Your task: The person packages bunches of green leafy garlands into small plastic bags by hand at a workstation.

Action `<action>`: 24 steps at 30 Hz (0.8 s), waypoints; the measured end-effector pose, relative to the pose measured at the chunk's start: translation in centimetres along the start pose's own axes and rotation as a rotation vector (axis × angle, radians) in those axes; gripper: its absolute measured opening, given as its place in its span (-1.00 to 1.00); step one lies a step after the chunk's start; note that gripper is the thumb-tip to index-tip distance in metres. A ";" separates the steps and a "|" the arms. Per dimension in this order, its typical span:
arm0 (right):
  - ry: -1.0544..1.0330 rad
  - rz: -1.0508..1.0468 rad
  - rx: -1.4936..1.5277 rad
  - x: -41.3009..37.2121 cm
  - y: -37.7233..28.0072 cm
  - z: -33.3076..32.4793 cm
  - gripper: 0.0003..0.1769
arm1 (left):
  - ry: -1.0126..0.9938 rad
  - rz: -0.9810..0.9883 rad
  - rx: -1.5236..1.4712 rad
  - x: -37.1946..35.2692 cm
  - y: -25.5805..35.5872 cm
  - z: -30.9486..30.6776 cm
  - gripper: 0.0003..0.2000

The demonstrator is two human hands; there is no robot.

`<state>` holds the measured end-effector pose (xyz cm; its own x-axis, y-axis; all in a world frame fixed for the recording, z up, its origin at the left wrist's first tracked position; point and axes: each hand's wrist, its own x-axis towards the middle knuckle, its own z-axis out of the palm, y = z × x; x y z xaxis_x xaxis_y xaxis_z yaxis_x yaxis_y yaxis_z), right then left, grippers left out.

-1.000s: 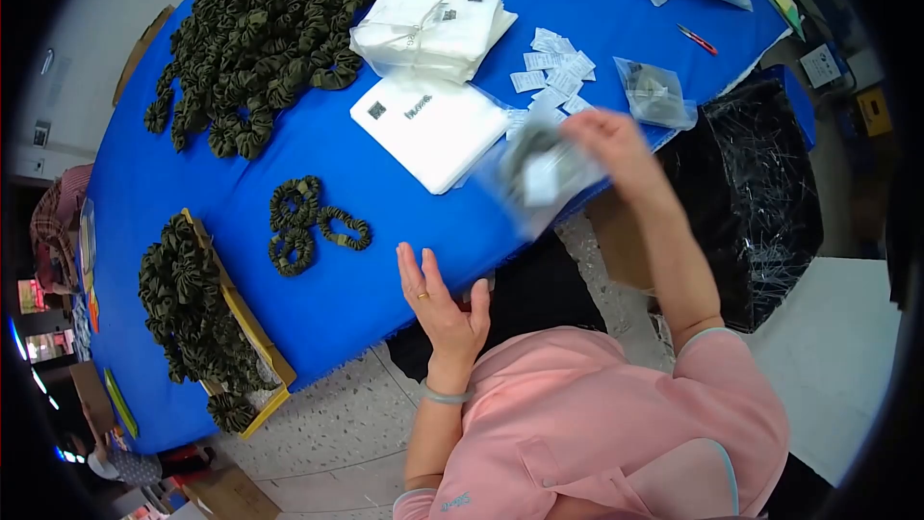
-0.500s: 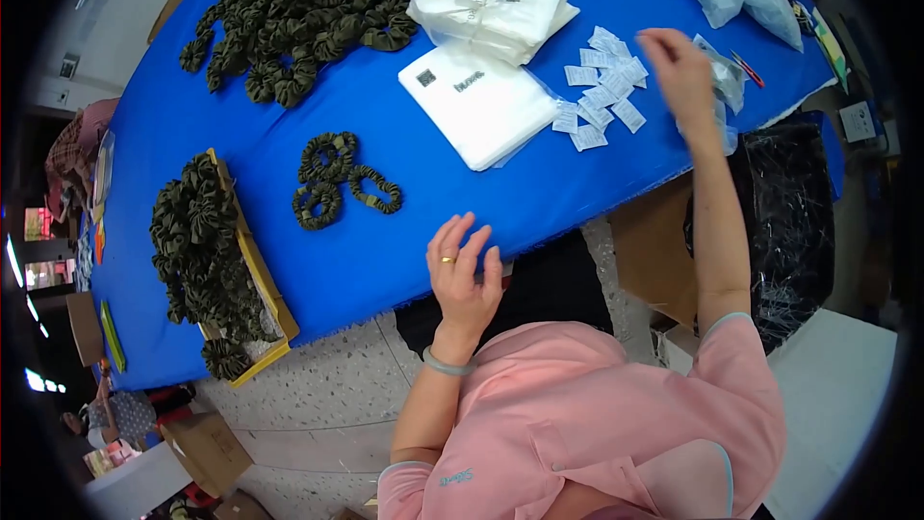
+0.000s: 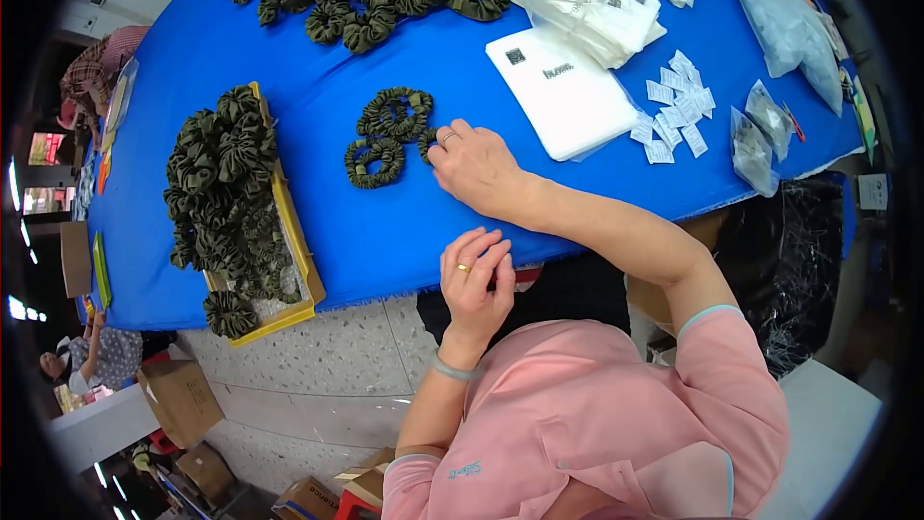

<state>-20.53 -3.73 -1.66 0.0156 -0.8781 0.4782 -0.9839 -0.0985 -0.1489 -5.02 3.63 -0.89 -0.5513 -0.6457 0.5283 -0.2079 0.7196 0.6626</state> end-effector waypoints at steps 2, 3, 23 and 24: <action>0.007 0.007 -0.055 -0.1 0.1 0.1 -0.85 | 0.061 -0.042 0.008 0.4 -0.4 -0.3 -0.75; -0.068 -0.044 0.031 -0.3 0.4 -0.6 -0.84 | 0.092 -0.062 0.014 0.8 -0.6 -0.4 -0.75; -0.172 -0.008 0.409 3.5 -1.7 -3.5 -0.96 | 0.191 -0.921 0.884 4.9 -14.5 -21.2 -0.62; -0.168 -0.002 0.402 3.6 -1.6 -3.6 -0.96 | 0.204 -0.936 0.822 5.0 -14.5 -21.2 -0.61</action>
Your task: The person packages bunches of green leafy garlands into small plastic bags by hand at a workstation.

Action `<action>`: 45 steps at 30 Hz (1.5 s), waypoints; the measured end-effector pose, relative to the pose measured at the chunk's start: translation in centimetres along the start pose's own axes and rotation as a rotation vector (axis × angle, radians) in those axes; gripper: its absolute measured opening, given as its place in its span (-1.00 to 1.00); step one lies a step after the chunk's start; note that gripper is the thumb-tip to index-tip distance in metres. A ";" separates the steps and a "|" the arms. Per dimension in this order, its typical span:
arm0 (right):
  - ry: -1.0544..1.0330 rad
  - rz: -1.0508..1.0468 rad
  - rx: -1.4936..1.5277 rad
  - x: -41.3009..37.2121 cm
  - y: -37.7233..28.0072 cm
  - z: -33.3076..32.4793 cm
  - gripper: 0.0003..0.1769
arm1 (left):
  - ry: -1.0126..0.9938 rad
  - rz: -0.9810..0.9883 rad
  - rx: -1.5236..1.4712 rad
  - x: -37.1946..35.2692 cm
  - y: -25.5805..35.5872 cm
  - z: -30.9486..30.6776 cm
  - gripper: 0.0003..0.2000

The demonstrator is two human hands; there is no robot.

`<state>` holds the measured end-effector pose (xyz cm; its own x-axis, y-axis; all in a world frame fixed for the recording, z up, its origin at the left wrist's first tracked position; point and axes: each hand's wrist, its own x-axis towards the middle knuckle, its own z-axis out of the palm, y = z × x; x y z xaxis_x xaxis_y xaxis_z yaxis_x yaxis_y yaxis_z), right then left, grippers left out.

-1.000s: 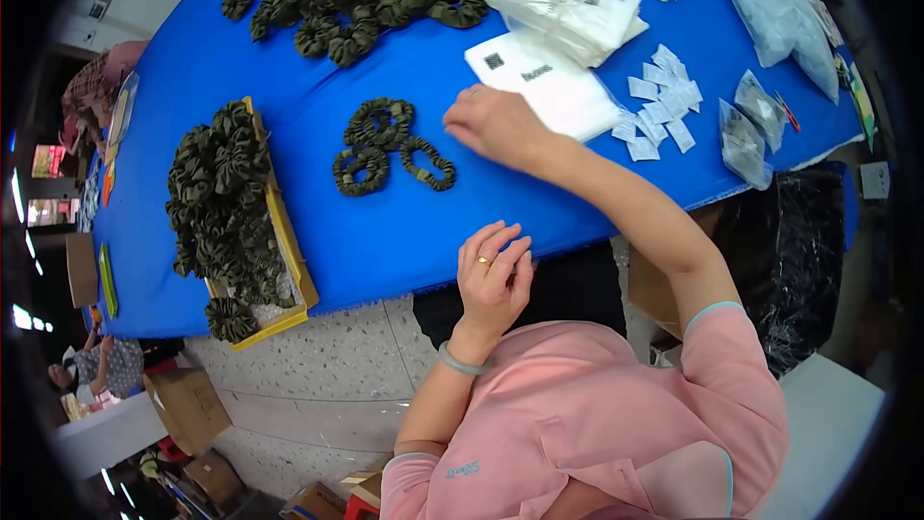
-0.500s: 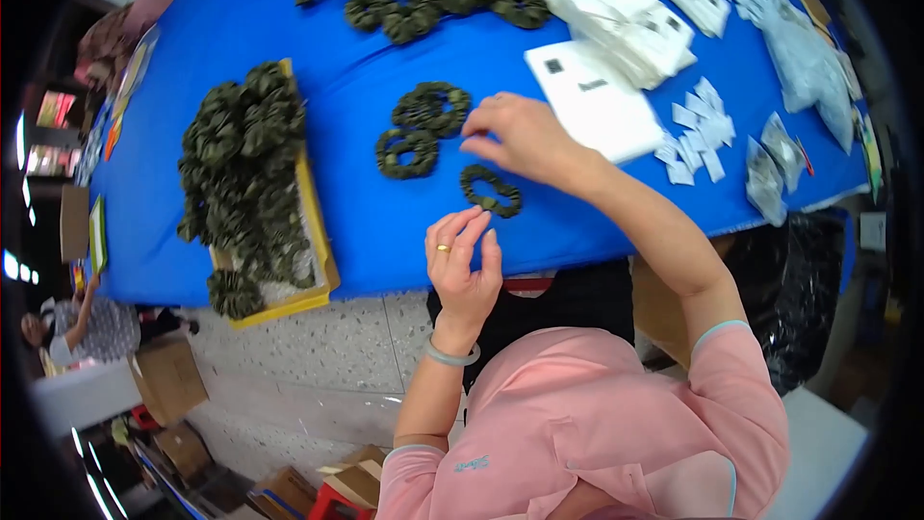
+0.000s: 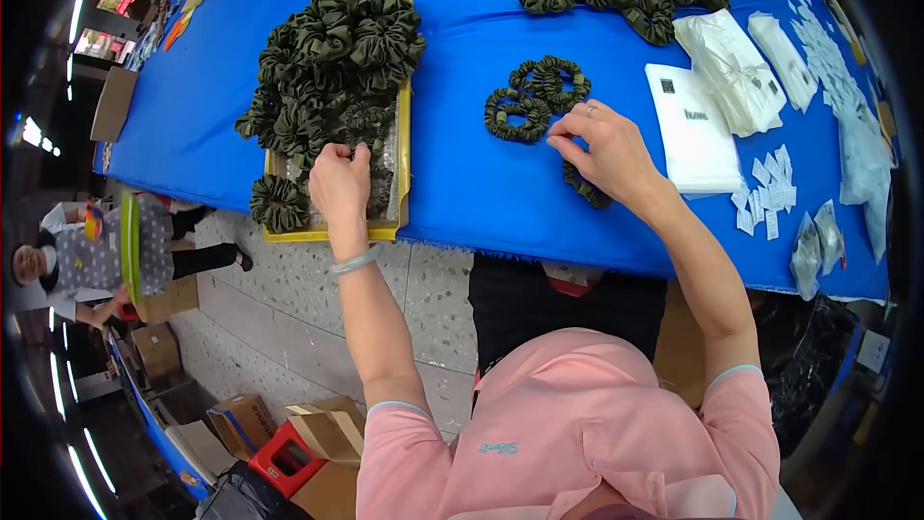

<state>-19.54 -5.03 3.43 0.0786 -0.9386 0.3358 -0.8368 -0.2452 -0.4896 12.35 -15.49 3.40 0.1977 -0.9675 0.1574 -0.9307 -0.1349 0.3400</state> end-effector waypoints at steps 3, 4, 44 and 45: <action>0.018 -0.008 -0.020 0.3 0.4 0.1 -0.96 | -0.037 -0.056 -0.080 -0.2 1.0 -0.9 -0.63; 0.028 -0.013 -0.025 0.5 0.5 0.3 -0.96 | -0.042 -0.075 -0.092 -0.2 1.4 -1.3 -0.64; 0.331 0.317 0.196 -9.8 1.2 -3.8 -0.74 | -0.236 0.626 -0.691 -17.3 11.3 5.0 -0.47; 0.370 0.343 0.303 -9.6 0.6 -3.8 -0.73 | -0.267 0.592 -0.700 -17.5 11.2 5.2 -0.46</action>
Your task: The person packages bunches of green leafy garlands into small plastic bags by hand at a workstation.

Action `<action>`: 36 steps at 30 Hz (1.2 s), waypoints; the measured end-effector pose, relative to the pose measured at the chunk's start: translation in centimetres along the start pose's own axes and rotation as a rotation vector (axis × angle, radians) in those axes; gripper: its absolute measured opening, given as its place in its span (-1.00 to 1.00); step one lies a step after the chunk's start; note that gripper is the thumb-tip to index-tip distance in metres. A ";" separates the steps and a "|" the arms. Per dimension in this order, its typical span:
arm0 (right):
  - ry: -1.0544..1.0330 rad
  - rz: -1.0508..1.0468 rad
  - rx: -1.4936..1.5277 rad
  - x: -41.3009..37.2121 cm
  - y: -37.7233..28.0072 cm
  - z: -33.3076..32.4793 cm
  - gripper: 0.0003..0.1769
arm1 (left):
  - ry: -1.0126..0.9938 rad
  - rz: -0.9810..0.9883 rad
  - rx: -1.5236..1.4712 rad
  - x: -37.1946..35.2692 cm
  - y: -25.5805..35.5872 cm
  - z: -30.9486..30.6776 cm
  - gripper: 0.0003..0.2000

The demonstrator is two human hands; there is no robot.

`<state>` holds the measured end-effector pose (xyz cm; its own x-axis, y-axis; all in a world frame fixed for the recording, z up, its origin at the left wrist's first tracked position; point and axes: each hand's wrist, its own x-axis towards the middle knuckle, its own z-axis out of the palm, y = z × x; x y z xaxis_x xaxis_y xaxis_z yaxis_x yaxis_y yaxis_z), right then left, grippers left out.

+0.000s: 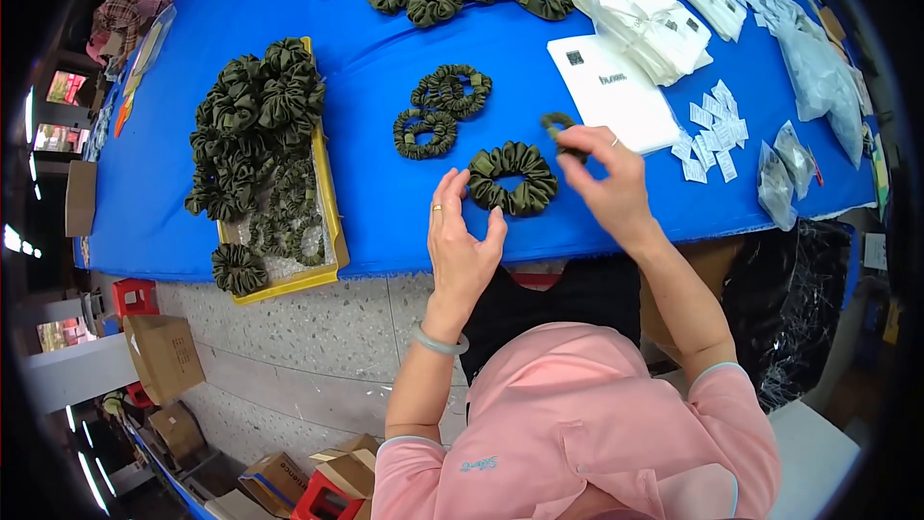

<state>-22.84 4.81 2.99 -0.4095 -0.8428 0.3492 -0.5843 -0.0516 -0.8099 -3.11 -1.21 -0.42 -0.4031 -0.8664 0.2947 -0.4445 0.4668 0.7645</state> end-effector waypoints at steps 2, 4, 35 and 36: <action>-0.066 -0.270 0.025 -0.7 0.1 1.2 -0.68 | -0.008 -0.022 -0.006 -0.3 -0.2 0.4 -0.47; -0.142 -0.394 -0.045 -1.7 1.3 2.9 -0.60 | 0.001 0.016 0.018 -0.4 -0.3 0.8 -0.50; 0.361 0.272 -0.123 -7.8 4.2 -15.3 -0.48 | -0.500 0.735 0.529 12.0 8.0 14.7 -0.94; 0.346 0.249 -0.135 -7.5 4.5 -15.3 -0.48 | -0.494 0.737 0.536 12.3 8.0 14.7 -0.94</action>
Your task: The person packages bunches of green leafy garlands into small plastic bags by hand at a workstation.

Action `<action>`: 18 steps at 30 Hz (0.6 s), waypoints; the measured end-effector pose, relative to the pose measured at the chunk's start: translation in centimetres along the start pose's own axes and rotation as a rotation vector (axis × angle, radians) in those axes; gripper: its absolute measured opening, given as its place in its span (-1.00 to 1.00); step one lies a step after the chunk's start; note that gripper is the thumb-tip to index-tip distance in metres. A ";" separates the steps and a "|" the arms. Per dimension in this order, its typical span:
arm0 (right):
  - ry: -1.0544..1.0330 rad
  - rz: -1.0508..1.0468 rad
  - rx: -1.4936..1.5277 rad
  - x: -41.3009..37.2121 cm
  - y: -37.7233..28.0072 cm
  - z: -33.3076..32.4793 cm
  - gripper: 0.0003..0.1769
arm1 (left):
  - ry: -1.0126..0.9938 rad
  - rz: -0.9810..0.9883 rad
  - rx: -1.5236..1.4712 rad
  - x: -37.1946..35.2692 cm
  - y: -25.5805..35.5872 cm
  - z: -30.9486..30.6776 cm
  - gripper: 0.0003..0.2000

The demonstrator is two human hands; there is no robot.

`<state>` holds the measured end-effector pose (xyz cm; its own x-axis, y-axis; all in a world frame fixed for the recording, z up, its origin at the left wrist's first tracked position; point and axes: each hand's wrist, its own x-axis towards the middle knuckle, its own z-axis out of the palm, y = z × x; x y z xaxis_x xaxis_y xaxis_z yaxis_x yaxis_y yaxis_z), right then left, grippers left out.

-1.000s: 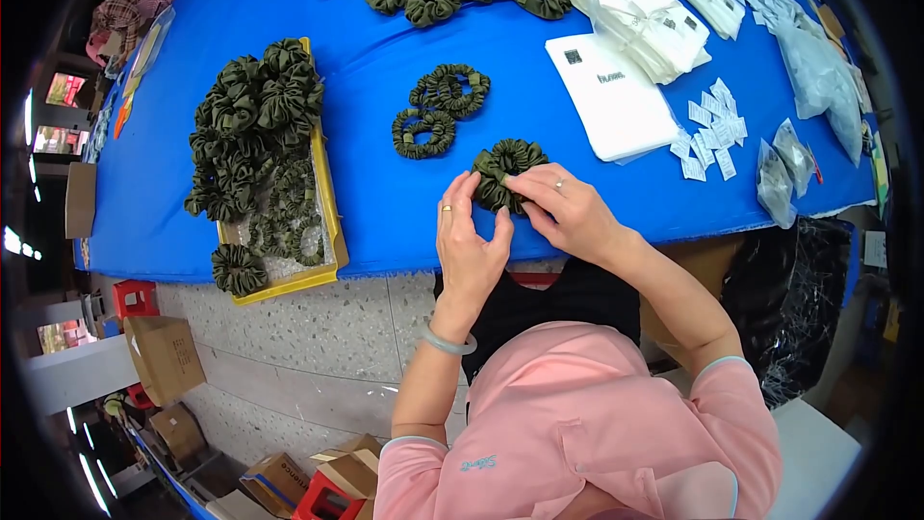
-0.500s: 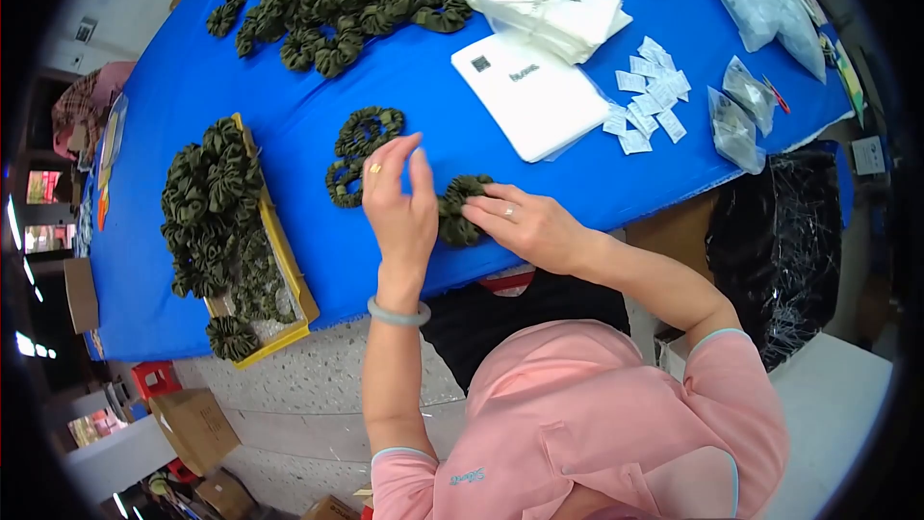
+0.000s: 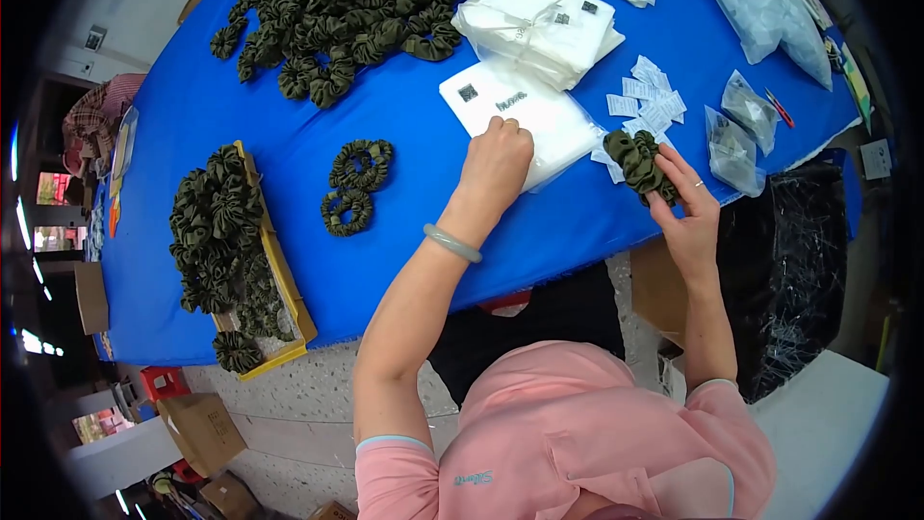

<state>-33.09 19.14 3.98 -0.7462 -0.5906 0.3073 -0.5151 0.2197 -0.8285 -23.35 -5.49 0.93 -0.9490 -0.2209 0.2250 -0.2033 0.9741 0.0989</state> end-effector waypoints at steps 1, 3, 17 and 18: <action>-0.015 -0.060 -0.017 0.3 0.6 0.4 -0.47 | 0.025 -0.105 -0.124 0.1 -0.2 -0.2 -0.93; -0.041 -0.197 -0.018 0.9 0.7 2.1 -0.45 | 0.072 -0.310 -0.379 0.2 -0.5 -0.8 -0.92; -0.336 -0.587 -0.165 4.5 2.3 8.5 -0.42 | 0.254 -0.218 -0.482 -0.2 -2.6 -0.2 -0.91; -0.325 -0.606 -0.204 4.6 2.2 8.8 -0.42 | 0.292 -0.197 -0.478 -0.2 -2.5 -0.1 -0.90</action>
<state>-34.01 10.11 -0.56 -0.1569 -0.8494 0.5038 -0.8913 -0.0979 -0.4427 -22.61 -7.87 0.78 -0.7851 -0.4653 0.4088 -0.1736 0.7989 0.5759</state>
